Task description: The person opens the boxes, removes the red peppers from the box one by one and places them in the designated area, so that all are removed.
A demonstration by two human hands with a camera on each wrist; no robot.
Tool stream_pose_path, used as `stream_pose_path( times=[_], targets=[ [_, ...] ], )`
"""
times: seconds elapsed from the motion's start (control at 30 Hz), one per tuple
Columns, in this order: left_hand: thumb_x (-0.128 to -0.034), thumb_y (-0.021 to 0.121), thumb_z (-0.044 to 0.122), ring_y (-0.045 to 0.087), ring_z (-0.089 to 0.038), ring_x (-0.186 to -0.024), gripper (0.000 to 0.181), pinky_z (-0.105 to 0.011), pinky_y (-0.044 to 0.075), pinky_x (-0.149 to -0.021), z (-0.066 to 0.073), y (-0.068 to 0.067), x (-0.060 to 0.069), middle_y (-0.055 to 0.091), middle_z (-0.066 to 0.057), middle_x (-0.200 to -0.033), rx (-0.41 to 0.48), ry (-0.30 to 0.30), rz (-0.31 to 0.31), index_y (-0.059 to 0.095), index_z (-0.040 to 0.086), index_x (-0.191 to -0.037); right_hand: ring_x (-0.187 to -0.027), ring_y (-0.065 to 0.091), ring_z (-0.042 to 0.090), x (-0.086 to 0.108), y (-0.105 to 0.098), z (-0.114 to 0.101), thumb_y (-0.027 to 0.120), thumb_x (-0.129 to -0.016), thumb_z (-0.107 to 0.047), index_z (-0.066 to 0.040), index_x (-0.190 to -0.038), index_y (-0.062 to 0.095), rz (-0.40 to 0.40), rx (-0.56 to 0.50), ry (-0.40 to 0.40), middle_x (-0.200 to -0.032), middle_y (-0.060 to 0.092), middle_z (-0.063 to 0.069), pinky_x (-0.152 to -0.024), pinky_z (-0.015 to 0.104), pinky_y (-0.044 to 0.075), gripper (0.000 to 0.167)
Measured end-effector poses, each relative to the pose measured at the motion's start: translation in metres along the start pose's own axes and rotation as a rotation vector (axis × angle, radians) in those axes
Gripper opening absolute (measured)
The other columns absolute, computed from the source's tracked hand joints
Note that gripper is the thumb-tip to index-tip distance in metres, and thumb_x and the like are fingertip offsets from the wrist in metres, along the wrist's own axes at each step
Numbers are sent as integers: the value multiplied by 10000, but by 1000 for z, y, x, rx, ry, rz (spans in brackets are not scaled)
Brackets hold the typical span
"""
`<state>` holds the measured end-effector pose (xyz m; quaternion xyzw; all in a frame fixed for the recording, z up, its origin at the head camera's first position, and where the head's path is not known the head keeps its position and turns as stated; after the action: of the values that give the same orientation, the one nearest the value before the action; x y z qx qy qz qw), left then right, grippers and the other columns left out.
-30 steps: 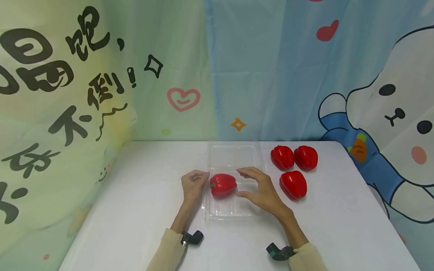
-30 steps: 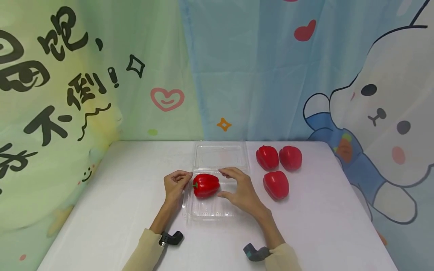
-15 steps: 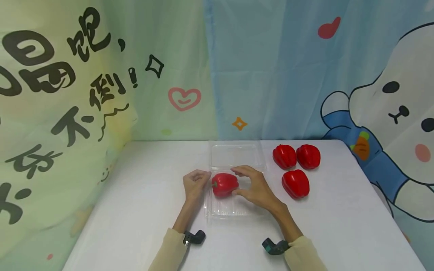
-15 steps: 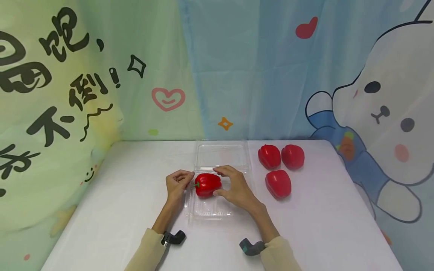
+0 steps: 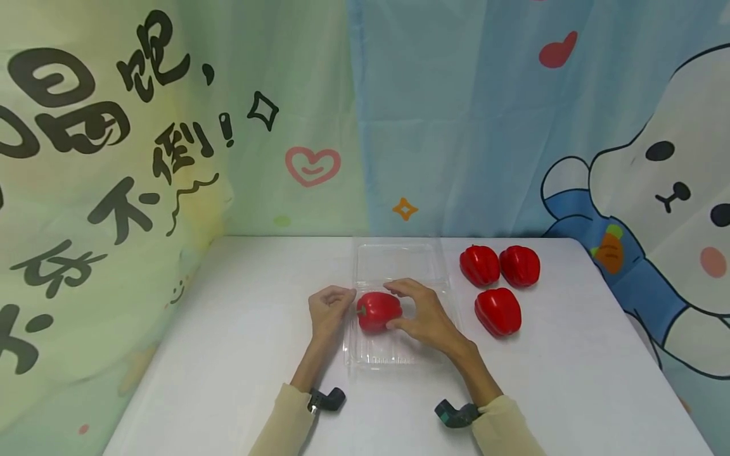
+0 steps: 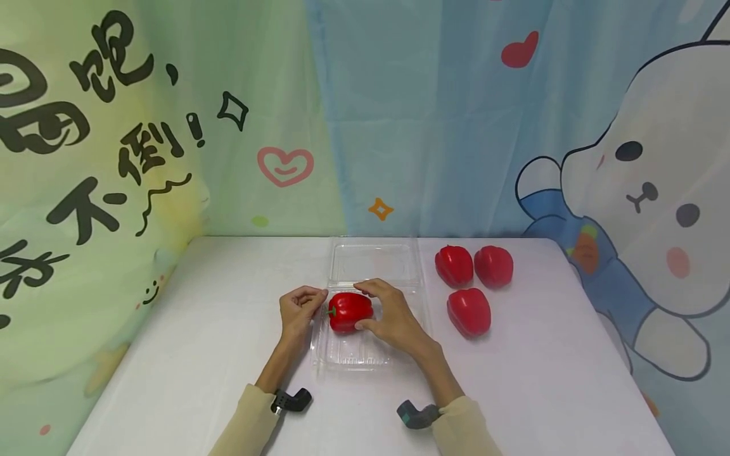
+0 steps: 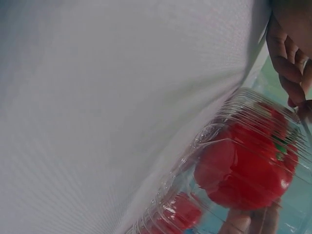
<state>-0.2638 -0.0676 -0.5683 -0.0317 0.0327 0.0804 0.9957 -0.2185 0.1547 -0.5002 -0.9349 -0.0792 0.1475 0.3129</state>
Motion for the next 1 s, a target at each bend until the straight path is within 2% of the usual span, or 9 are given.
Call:
stream_pose_path(
  times=[0.2,0.43,0.67,0.9,1.0],
  targets=[
    [-923,841,179,658,-108,-703,147,-197,501,-639,-7,-2,2,763,-12,-764,-17,-35,6,791,45,-887,-1328,702,290,1,4,2,1000,-753,-126,-151,-1469,672,-21,13,27,-1478,703,49,-1069,523,602,789],
    [-932,837,168,670,-94,-704,156,-188,509,-649,-4,0,0,789,-87,-818,-19,-13,1,790,23,-898,-1348,692,290,-1,3,2,1003,-751,-138,-181,-1464,672,-19,27,23,-1480,702,49,-1084,524,592,786],
    [-923,847,158,667,-94,-698,174,-175,510,-648,0,1,-2,793,-173,-839,1,5,5,788,-5,-899,-1396,663,316,-5,4,0,1001,-751,-130,-163,-1478,665,-24,42,32,-1494,694,63,-1111,553,568,801],
    [-926,842,160,663,-82,-691,162,-173,503,-633,0,1,-1,791,-106,-808,-3,9,-3,791,8,-906,-1456,620,318,-5,6,1,1001,-755,-144,-167,-1496,652,-47,58,61,-1526,673,60,-1138,534,550,820],
    [-926,844,148,657,-80,-688,155,-170,494,-631,0,1,-1,792,-133,-820,-6,11,1,791,4,-905,-1456,617,323,-4,7,0,1000,-754,-144,-173,-1504,644,-50,53,48,-1533,668,64,-1140,546,546,832]
  ],
)
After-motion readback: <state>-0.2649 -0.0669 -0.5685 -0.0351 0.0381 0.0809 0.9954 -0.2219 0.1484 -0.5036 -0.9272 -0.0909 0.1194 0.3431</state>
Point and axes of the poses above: each hand's wrist, its own x-axis away from the middle knuckle, its own y-axis out of the palm, z = x × y, the point moved 5 cm from there along -x, towards the middle knuckle
